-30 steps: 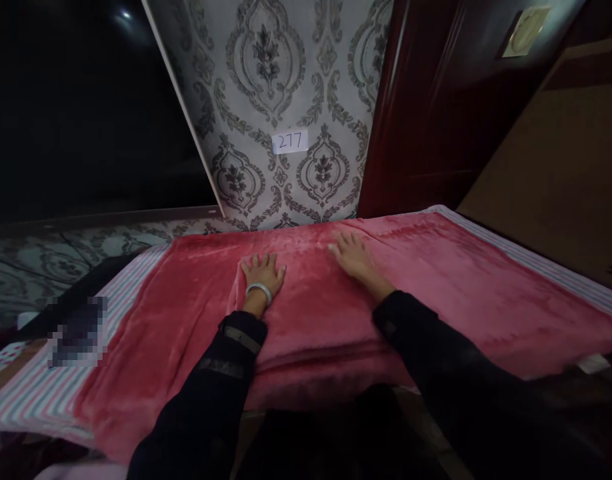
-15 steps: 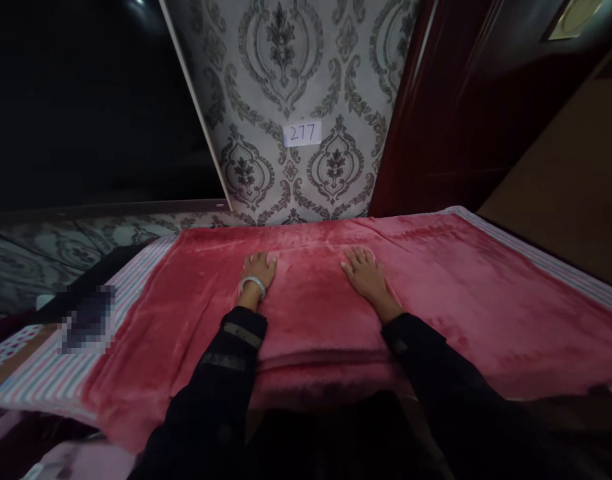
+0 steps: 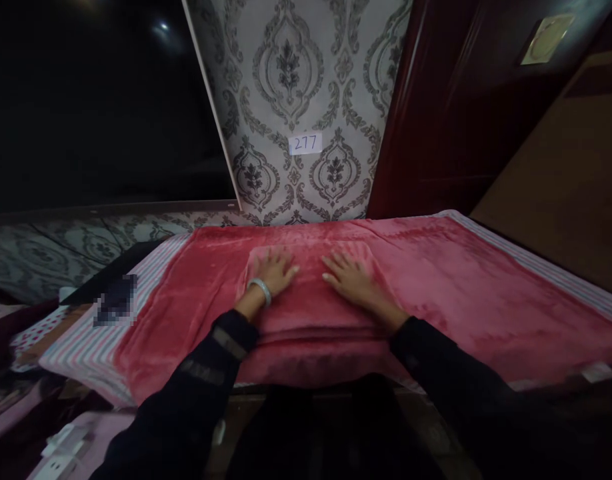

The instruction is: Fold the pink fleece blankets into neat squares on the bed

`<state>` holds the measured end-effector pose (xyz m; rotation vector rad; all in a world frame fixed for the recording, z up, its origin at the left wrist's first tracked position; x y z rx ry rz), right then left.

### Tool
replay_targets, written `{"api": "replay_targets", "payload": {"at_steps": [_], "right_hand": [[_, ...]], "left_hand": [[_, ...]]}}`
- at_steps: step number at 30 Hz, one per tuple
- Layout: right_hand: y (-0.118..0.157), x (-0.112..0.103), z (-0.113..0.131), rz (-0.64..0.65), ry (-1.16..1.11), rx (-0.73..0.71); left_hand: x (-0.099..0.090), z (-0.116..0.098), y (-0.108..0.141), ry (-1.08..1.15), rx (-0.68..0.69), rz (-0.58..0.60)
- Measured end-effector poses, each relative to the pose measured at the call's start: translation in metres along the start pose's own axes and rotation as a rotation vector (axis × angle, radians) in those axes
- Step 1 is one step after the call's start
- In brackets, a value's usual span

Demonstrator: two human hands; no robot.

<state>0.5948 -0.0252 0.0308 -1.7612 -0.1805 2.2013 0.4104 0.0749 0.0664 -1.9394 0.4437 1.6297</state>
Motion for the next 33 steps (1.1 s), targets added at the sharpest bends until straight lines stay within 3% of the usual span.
{"api": "replay_targets", "payload": {"at_steps": [2,5,9,15,18,23,27,33], "right_hand": [[0.024,0.008,0.023,0.02,0.018,-0.096],[0.048,0.015,0.037,0.012,0.058,-0.117],[0.054,0.016,0.035,-0.005,0.061,-0.099],[0.051,0.011,0.036,-0.015,0.071,-0.105],[0.058,0.007,0.039,-0.025,0.085,-0.113],[0.088,0.004,0.036,-0.096,0.124,-0.062],[0.116,0.007,0.018,-0.172,0.185,0.025],[0.15,0.004,-0.015,-0.248,0.237,0.14]], "left_hand": [[0.015,-0.026,0.031,-0.022,0.153,0.057],[0.036,-0.038,0.062,-0.05,0.164,0.098],[0.043,-0.037,0.066,-0.064,0.145,0.114],[0.034,-0.039,0.065,-0.068,0.142,0.078],[0.029,-0.032,0.076,-0.102,0.097,0.025],[0.019,-0.004,0.107,-0.16,-0.015,-0.06],[0.015,0.019,0.131,-0.161,-0.094,-0.088],[0.015,0.033,0.154,-0.125,-0.118,-0.125]]}}
Point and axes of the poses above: each hand's wrist, its own y-axis away from the middle knuckle, its own x-axis out of the palm, z = x × y, the point moved 7 cm from there along -y, towards the middle knuckle, and after that the axes turned 4 degrees about -z, right-handed, at the moved point
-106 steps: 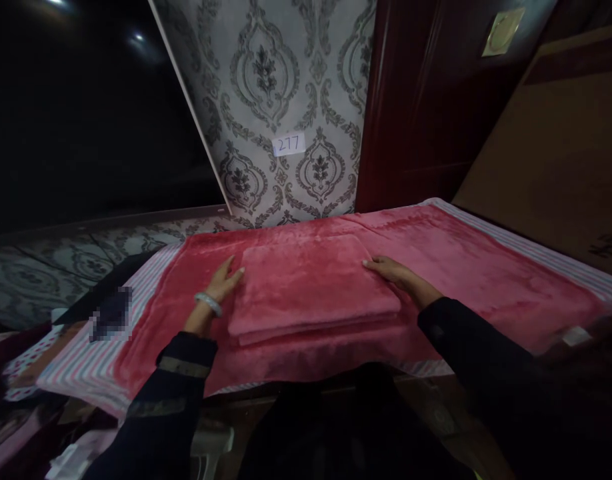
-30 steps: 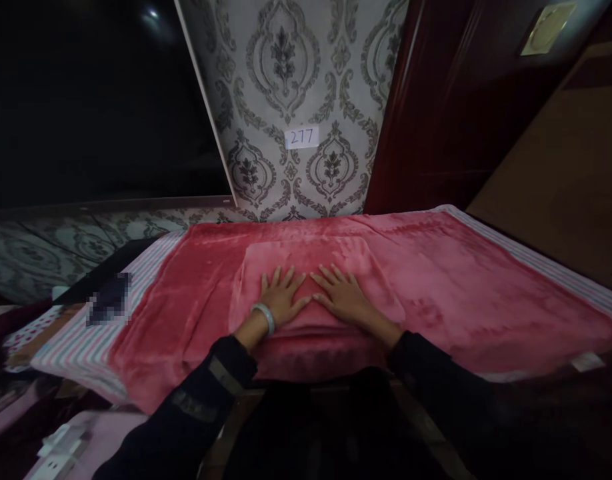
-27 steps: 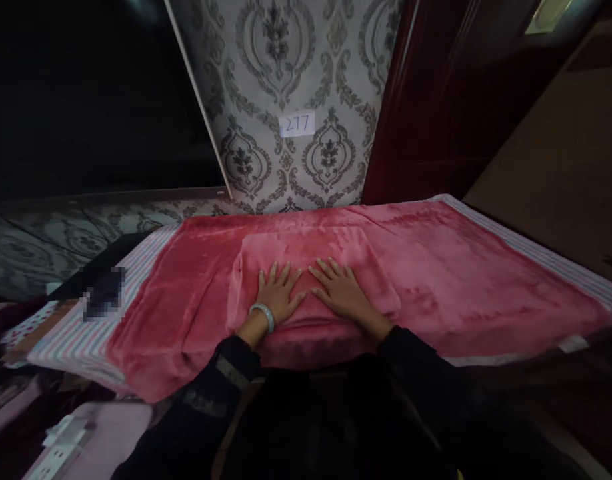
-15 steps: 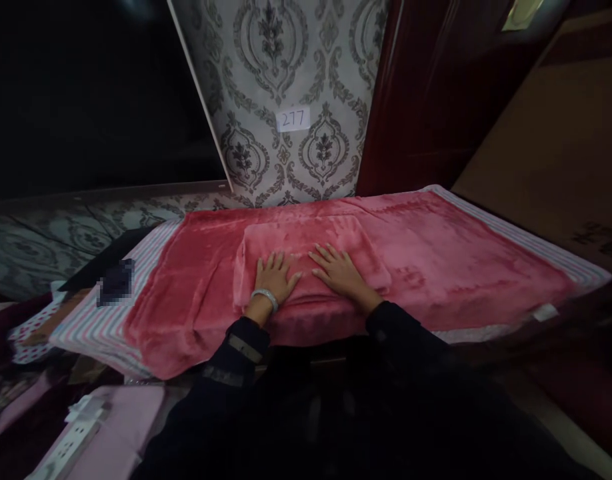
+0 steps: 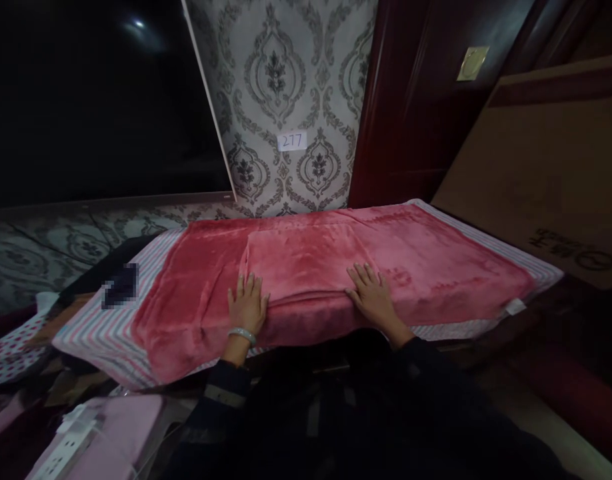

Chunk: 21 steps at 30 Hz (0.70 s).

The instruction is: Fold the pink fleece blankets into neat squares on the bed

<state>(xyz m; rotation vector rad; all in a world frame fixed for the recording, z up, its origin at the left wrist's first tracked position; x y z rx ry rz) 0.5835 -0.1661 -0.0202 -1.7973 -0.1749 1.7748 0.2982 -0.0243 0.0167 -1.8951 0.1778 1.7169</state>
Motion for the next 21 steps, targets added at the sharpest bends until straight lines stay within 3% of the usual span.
{"api": "replay_targets", "payload": {"at_steps": [4,7,9,15,17,21], "right_hand": [[0.012,0.002,-0.022,-0.017,-0.003,0.091],[0.018,0.009,-0.035,-0.041,-0.064,0.133],[0.021,0.014,-0.042,-0.057,-0.126,0.154],[0.026,0.022,-0.057,-0.173,-0.302,0.2],[0.027,0.021,-0.057,-0.205,-0.334,0.195],[0.031,0.021,-0.054,-0.261,-0.329,0.201]], "left_hand": [[-0.003,0.006,0.011,0.017,-0.005,-0.026],[-0.013,-0.001,0.015,-0.004,-0.001,-0.092],[-0.017,-0.02,0.014,-0.003,0.058,-0.124],[-0.007,-0.11,-0.003,0.08,0.385,-0.094],[-0.001,-0.126,-0.01,0.064,0.414,-0.066],[0.006,-0.135,-0.02,-0.019,0.415,-0.024]]}}
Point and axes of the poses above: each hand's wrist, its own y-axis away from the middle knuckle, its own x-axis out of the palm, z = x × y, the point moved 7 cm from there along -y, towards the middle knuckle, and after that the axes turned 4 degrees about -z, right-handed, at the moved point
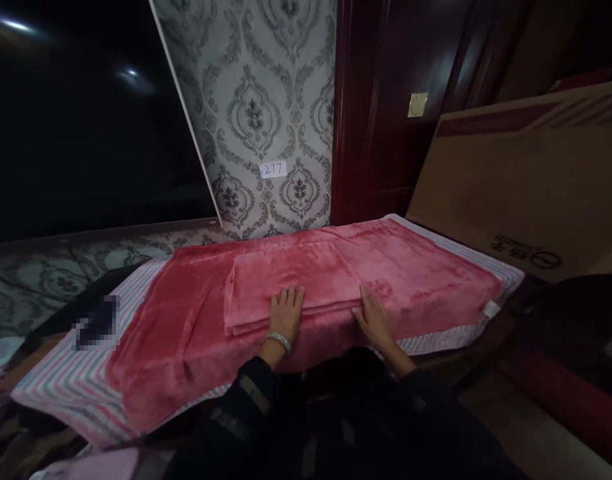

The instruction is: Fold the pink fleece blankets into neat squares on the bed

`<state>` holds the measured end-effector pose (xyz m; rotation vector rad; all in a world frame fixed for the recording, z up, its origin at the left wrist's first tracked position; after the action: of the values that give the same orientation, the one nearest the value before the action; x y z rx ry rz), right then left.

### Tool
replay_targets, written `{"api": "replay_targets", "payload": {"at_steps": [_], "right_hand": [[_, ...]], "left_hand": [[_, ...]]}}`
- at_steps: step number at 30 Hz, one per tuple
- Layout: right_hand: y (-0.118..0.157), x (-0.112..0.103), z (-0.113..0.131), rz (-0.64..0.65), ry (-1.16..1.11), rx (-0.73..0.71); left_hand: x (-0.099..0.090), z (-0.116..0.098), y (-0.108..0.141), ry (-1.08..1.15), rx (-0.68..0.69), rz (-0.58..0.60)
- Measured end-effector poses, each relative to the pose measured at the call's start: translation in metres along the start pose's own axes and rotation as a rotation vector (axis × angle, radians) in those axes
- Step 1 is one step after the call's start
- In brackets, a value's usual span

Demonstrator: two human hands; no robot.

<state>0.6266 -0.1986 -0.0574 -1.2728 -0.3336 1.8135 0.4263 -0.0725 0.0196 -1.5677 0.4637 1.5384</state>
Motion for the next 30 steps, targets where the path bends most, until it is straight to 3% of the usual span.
{"api": "replay_targets", "payload": {"at_steps": [4,15,19,21,24,30], "right_hand": [[0.005,0.002,0.002,-0.049,-0.017,0.019],[0.011,0.008,-0.008,-0.119,-0.185,0.065],[0.013,-0.001,-0.007,-0.131,-0.391,0.203],[0.018,-0.009,-0.007,-0.172,-0.551,0.327],[0.025,-0.014,-0.004,-0.226,-0.762,0.503],[0.004,0.025,0.037,0.047,-1.138,0.744]], "left_hand": [[0.0,0.0,-0.005,-0.089,-0.026,-0.012],[0.01,-0.009,-0.013,-0.097,0.046,-0.259],[-0.001,-0.008,-0.018,-0.053,0.107,-0.203],[-0.019,0.0,-0.028,0.001,0.096,-0.16],[-0.064,0.018,-0.055,0.13,0.058,-0.132],[-0.168,0.056,-0.121,0.466,0.042,-0.129]]}}
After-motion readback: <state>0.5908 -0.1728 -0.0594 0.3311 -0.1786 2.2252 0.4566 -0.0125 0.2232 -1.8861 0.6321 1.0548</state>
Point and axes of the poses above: each hand's wrist, its own y-axis away from the middle knuckle, its own x-axis out of the palm, z = x × y, the point moved 7 cm from there along -y, towards the middle knuckle, and after that the axes turned 4 degrees about -z, right-handed, at the moved point
